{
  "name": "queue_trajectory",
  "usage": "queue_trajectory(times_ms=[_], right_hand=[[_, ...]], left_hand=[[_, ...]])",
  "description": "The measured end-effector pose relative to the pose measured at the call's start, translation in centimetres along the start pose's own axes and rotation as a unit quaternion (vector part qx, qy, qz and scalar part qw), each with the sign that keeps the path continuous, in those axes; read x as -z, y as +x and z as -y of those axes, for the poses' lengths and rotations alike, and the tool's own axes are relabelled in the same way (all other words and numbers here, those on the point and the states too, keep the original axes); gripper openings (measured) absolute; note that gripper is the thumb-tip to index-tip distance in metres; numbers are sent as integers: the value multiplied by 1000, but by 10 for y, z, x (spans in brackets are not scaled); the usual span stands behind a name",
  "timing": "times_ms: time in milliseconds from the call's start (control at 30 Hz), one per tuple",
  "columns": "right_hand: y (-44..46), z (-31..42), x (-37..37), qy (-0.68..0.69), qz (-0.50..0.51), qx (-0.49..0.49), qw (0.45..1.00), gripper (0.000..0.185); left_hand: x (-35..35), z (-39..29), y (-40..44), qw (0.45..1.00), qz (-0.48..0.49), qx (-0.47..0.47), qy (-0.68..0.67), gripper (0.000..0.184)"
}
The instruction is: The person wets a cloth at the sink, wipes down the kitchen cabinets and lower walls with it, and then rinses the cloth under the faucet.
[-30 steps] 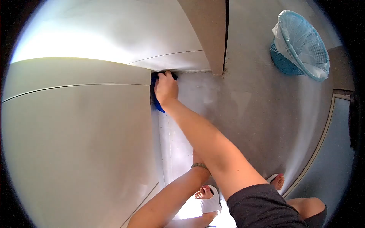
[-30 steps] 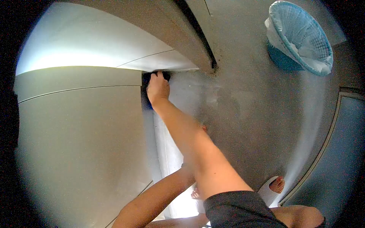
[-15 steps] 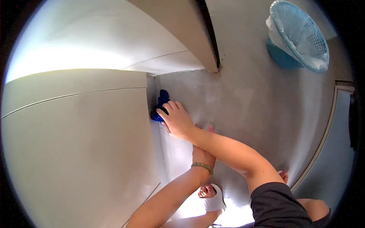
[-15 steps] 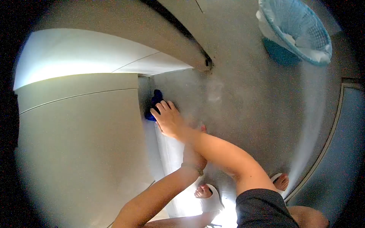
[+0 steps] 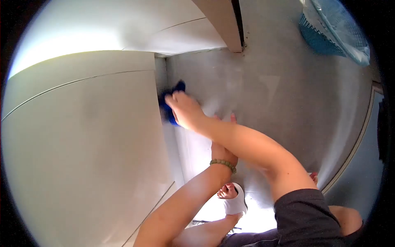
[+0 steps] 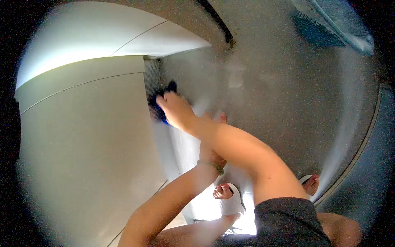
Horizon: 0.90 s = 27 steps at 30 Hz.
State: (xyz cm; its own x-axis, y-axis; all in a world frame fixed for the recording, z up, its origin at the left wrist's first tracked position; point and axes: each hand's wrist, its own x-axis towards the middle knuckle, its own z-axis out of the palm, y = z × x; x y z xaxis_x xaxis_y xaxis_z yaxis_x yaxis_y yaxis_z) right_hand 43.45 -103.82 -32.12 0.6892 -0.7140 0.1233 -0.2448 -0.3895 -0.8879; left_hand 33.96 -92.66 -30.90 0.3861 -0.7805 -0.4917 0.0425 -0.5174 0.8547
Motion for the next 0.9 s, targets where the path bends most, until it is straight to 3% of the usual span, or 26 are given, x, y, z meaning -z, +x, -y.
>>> queue_trajectory(times_ms=[33, 67, 100, 133, 167, 233, 267, 300, 333, 367, 400, 467, 500, 600, 667, 700, 767, 833, 900], right_hand=[[-15, -1, 0, -1, 97, 50, 994, 24], [-18, -1, -4, -11, 231, 163, 959, 16], [-19, -2, -11, -23, 355, 267, 895, 11], [-23, 4, -15, -35, 321, 319, 891, 10], [-26, 9, -19, -46, 285, 368, 884, 11], [-17, 8, -22, -158, 263, 319, 897, 18], [-10, 6, -10, -163, 204, 244, 934, 14], [1, 0, -3, -129, 121, 132, 975, 13], [13, -9, 4, -142, 7, 76, 987, 12], [30, -15, 16, -162, -24, -25, 986, 16], [39, -26, 30, -146, -140, -53, 978, 23], [53, -35, 38, -98, -204, -61, 972, 31], [54, -32, 39, -81, -212, -51, 973, 32], [31, -20, 9, -132, -43, 59, 989, 26], [-1, -12, 6, -122, -17, 133, 983, 29], [-12, -11, 9, -123, 58, 174, 975, 29], [-29, -9, 4, -125, 111, 253, 953, 25], [-26, 2, -5, -198, 88, 215, 952, 23], [-14, 4, -5, -231, 58, 131, 962, 22]], left_hand=[[-2, -4, 0, 990, 12, -38, 133, 66], [-4, -15, 0, 962, 14, -79, 263, 68], [-1, -24, -3, 849, 36, -109, 516, 69], [0, -34, -5, 666, 57, -128, 733, 71], [-1, -34, -5, 664, 59, -124, 735, 71], [2, -22, -5, 667, 64, -115, 733, 70], [6, -6, -5, 812, 59, -77, 575, 69], [11, 14, 1, 919, 47, -34, 389, 68], [12, 13, 4, 918, 57, -35, 390, 67], [13, 11, 7, 917, 67, -36, 391, 66], [6, -21, 6, 805, 102, -77, 579, 64], [7, -37, 2, 727, 117, -89, 671, 63], [8, -37, 0, 794, 99, -65, 597, 64], [6, -38, -3, 878, 72, -47, 471, 66], [7, -28, 0, 808, 79, -96, 577, 66], [10, -13, 1, 705, 87, -137, 690, 66], [6, -26, 1, 589, 93, -142, 790, 67], [-3, -48, -3, 601, 91, -73, 791, 66], [-2, -49, -4, 677, 66, -121, 723, 64]])
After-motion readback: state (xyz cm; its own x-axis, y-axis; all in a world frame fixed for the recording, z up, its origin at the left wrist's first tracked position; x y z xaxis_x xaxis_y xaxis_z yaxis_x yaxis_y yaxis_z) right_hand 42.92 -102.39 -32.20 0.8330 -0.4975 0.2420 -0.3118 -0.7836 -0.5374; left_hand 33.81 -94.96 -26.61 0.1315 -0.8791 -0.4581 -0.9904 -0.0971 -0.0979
